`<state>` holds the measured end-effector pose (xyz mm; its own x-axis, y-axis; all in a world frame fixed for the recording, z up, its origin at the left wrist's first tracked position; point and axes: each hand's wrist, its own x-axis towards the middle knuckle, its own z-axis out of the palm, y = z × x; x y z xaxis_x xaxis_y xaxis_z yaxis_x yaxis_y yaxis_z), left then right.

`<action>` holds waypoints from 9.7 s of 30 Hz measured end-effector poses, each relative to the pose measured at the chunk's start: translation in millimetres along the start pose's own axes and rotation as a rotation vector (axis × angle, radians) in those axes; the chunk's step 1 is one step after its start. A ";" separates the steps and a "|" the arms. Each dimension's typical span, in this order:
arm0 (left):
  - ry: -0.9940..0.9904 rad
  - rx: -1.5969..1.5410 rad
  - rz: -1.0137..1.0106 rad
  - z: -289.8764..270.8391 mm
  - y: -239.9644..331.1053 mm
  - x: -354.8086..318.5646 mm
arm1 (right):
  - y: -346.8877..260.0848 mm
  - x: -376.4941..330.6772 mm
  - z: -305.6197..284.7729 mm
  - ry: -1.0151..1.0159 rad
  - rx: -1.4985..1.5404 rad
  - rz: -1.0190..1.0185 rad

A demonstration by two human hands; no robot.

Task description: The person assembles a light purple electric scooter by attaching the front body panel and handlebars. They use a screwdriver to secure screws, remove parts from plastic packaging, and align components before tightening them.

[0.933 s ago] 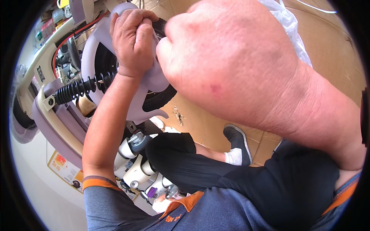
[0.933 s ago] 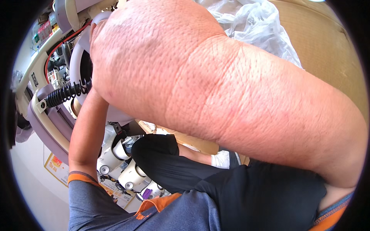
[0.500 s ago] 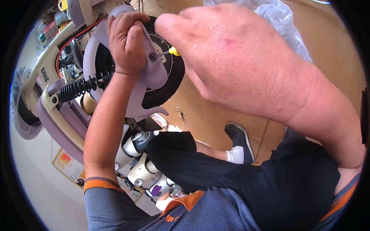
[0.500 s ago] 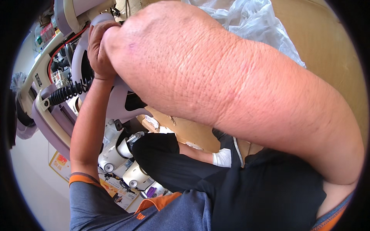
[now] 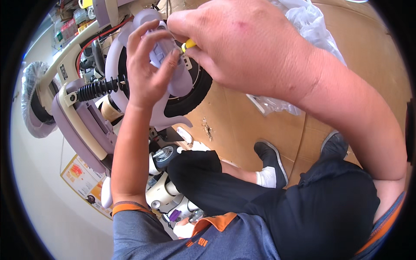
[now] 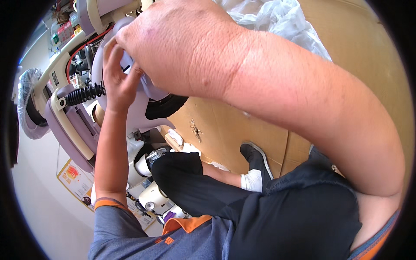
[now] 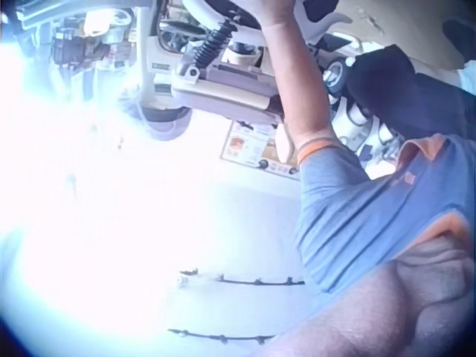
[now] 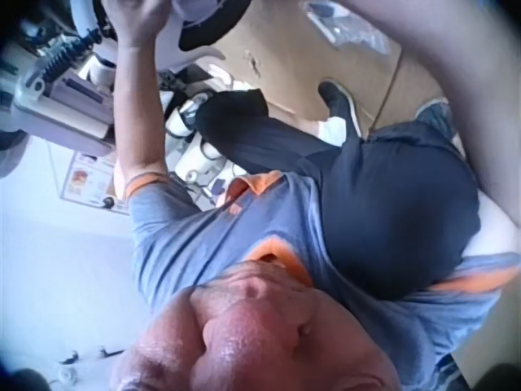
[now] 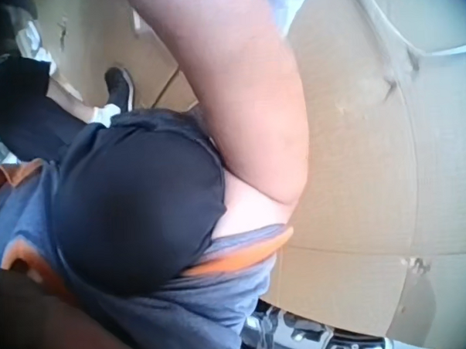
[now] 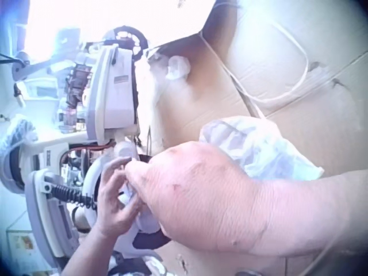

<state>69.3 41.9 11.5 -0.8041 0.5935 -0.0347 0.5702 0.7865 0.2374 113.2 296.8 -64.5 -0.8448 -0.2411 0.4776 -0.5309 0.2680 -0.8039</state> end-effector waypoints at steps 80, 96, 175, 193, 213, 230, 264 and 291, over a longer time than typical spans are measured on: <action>0.214 -1.067 -0.467 22.6 -20.6 -57.4 | -291.1 -435.3 -244.5 0.704 0.235 2.151; 0.213 -1.048 -0.394 25.9 -28.0 -62.5 | -285.8 -445.0 -247.5 0.816 0.391 2.434; 0.211 -0.052 -0.256 41.6 -28.7 3.8 | 15.2 22.4 93.0 -0.210 0.218 0.318; 0.263 -0.063 -0.186 47.2 -37.0 4.1 | 23.4 1.8 109.7 -0.009 0.071 0.049; 0.228 -0.181 -0.229 45.9 -37.9 5.7 | 10.9 60.6 67.9 -0.732 0.646 0.999; 0.207 -0.115 -0.233 45.6 -42.0 8.0 | 14.7 35.1 95.9 -0.442 0.769 0.933; 0.190 -0.464 -0.362 43.9 -48.6 3.5 | 31.1 28.0 97.1 -0.120 0.040 -0.109; 0.172 -0.316 -0.189 44.6 -60.4 5.5 | 20.7 27.5 88.4 -0.138 0.486 0.434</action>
<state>38.0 5.3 -46.3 -0.9215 0.3851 0.0499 0.3512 0.7718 0.5301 84.7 213.3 -99.3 -0.9421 -0.3315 0.0505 -0.0270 -0.0753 -0.9968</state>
